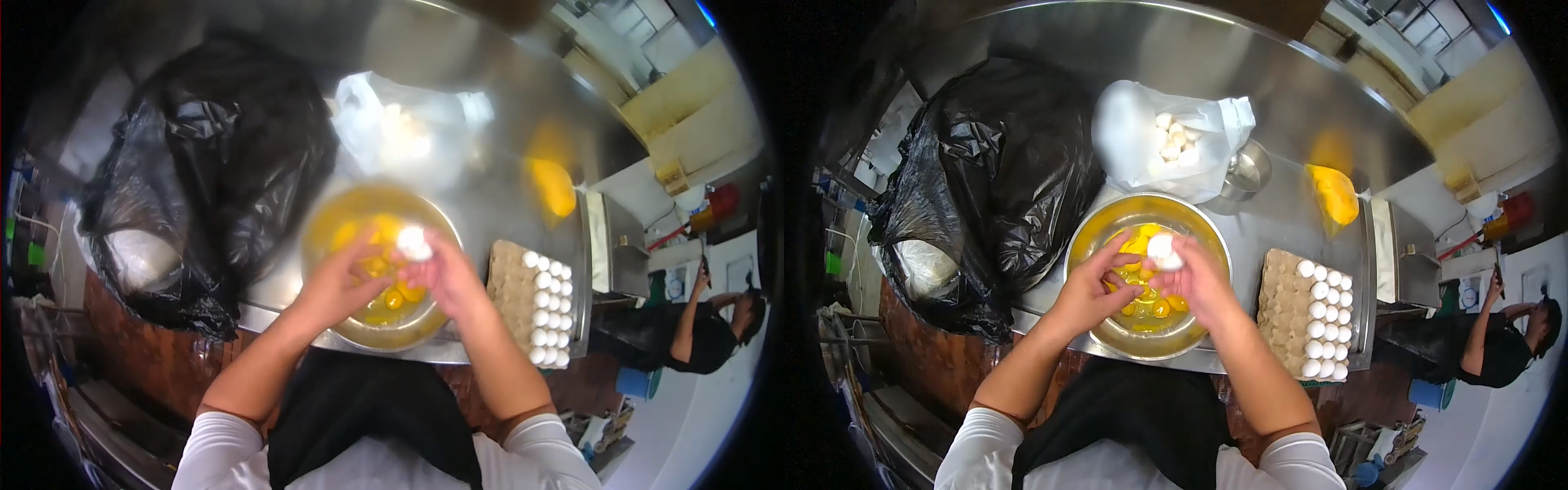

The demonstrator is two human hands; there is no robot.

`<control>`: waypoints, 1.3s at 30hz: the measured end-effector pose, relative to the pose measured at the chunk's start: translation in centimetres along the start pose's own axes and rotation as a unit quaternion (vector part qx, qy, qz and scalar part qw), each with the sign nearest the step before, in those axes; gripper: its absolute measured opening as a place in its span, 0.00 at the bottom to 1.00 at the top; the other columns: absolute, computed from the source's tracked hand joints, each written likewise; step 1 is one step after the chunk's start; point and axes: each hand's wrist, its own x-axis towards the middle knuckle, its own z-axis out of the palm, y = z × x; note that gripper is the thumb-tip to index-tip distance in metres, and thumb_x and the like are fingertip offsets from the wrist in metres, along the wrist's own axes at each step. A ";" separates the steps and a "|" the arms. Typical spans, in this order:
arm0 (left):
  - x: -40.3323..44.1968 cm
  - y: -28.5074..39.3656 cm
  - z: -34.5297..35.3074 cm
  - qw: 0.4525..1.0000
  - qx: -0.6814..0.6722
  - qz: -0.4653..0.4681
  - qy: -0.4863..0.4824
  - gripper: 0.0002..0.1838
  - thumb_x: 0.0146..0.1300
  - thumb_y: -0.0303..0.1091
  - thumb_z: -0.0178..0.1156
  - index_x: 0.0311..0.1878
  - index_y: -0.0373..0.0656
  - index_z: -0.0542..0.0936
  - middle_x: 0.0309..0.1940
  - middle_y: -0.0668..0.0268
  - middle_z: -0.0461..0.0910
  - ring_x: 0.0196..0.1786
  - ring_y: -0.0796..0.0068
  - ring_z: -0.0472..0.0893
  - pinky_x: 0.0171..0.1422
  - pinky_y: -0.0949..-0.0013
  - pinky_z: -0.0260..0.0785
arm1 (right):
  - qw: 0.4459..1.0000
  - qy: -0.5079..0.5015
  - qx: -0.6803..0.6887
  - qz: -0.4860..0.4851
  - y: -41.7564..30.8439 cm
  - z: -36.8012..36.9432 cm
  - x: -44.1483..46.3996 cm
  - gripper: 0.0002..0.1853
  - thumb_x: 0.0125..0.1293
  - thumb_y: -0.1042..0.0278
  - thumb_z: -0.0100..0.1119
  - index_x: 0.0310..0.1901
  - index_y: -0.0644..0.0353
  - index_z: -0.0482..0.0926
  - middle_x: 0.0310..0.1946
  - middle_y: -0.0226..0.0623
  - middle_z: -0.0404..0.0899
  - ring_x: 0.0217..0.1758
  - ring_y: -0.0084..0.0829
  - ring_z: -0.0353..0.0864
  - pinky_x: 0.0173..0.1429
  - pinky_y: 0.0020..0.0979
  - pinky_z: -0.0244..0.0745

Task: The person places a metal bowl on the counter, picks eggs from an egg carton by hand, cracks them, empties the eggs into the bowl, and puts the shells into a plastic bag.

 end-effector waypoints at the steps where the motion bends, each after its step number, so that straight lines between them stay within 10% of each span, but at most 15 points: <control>1: -0.4 -0.2 -0.4 1.000 -0.004 -0.015 0.012 0.37 0.57 0.21 0.67 0.71 0.41 0.66 0.46 0.66 0.81 0.31 0.89 0.72 0.37 0.81 0.68 | 0.999 -0.002 -0.017 -0.048 -1.3 0.2 1.4 0.19 0.74 0.54 0.48 0.58 0.59 0.71 0.41 0.40 0.83 0.32 0.26 0.84 0.32 0.23 0.77; 8: -3.1 -1.3 -1.0 0.999 -0.005 -0.042 0.001 0.25 0.57 0.20 0.67 0.60 0.40 0.77 0.29 0.77 0.75 0.28 0.91 0.69 0.35 0.84 0.65 | 0.923 0.195 -0.285 -0.167 -8.4 3.0 7.6 0.36 0.68 0.47 0.58 0.69 0.65 0.62 0.52 0.47 0.79 0.44 0.32 0.84 0.39 0.28 0.79; 9: -3.3 -1.4 -0.8 0.999 -0.022 -0.047 -0.001 0.24 0.57 0.20 0.67 0.59 0.40 0.78 0.28 0.78 0.75 0.28 0.91 0.69 0.35 0.84 0.64 | 0.816 0.231 -0.446 -0.286 -6.4 0.6 8.7 0.40 0.64 0.49 0.64 0.69 0.67 0.61 0.57 0.48 0.76 0.49 0.32 0.82 0.45 0.29 0.79; 16: -4.3 -3.5 -1.5 0.991 -0.089 -0.094 0.023 0.21 0.58 0.21 0.68 0.56 0.37 0.78 0.28 0.77 0.75 0.29 0.92 0.70 0.35 0.84 0.64 | 0.840 0.295 -0.360 -0.280 -5.9 -9.6 -0.1 0.15 0.65 0.64 0.64 0.51 0.61 0.81 0.39 0.42 0.86 0.39 0.34 0.84 0.47 0.31 0.78; 18: -4.2 -3.8 -1.5 0.991 -0.088 -0.099 0.023 0.21 0.58 0.21 0.68 0.56 0.37 0.78 0.29 0.77 0.76 0.29 0.91 0.71 0.36 0.84 0.65 | 0.710 0.358 -0.536 -0.283 -7.4 -16.2 -1.7 0.14 0.64 0.66 0.62 0.51 0.57 0.82 0.40 0.43 0.85 0.41 0.37 0.84 0.47 0.34 0.78; 20: -3.8 -3.4 -1.2 0.992 -0.075 -0.103 0.019 0.21 0.58 0.21 0.68 0.56 0.37 0.78 0.30 0.76 0.76 0.30 0.91 0.71 0.37 0.84 0.65 | 0.516 0.351 -0.777 -0.078 -7.0 -21.1 -3.0 0.17 0.60 0.70 0.61 0.52 0.54 0.82 0.44 0.44 0.84 0.47 0.41 0.83 0.51 0.38 0.77; 23: -2.9 -2.2 -0.6 0.992 -0.078 -0.098 0.004 0.21 0.59 0.21 0.67 0.56 0.37 0.78 0.31 0.76 0.76 0.31 0.91 0.72 0.38 0.84 0.66 | 0.462 0.260 -0.848 -0.013 -4.9 -23.8 -4.3 0.19 0.55 0.72 0.61 0.51 0.51 0.82 0.45 0.43 0.84 0.52 0.43 0.81 0.56 0.42 0.74; 34: -2.9 -1.6 -0.6 0.994 -0.050 -0.095 -0.035 0.20 0.59 0.21 0.66 0.56 0.38 0.78 0.31 0.76 0.76 0.31 0.90 0.72 0.39 0.84 0.66 | 0.450 0.273 -0.850 -0.007 -4.1 -25.4 -4.4 0.17 0.51 0.73 0.64 0.46 0.55 0.81 0.39 0.41 0.82 0.45 0.44 0.82 0.49 0.43 0.77; 37: -3.2 -1.8 -1.2 0.996 -0.014 -0.084 -0.038 0.21 0.60 0.21 0.66 0.57 0.37 0.78 0.32 0.75 0.76 0.32 0.90 0.72 0.39 0.83 0.66 | 0.464 0.398 -0.767 -0.197 -3.3 -24.3 -5.9 0.15 0.55 0.71 0.63 0.46 0.58 0.78 0.36 0.41 0.82 0.41 0.40 0.82 0.47 0.39 0.77; 39: -3.1 -1.8 -1.4 0.995 -0.014 -0.096 -0.032 0.21 0.60 0.22 0.66 0.58 0.37 0.77 0.32 0.75 0.76 0.32 0.90 0.72 0.40 0.83 0.66 | 0.646 0.447 -0.566 -0.248 -2.4 -20.6 -7.5 0.11 0.61 0.66 0.59 0.45 0.58 0.77 0.34 0.40 0.81 0.36 0.36 0.81 0.41 0.35 0.77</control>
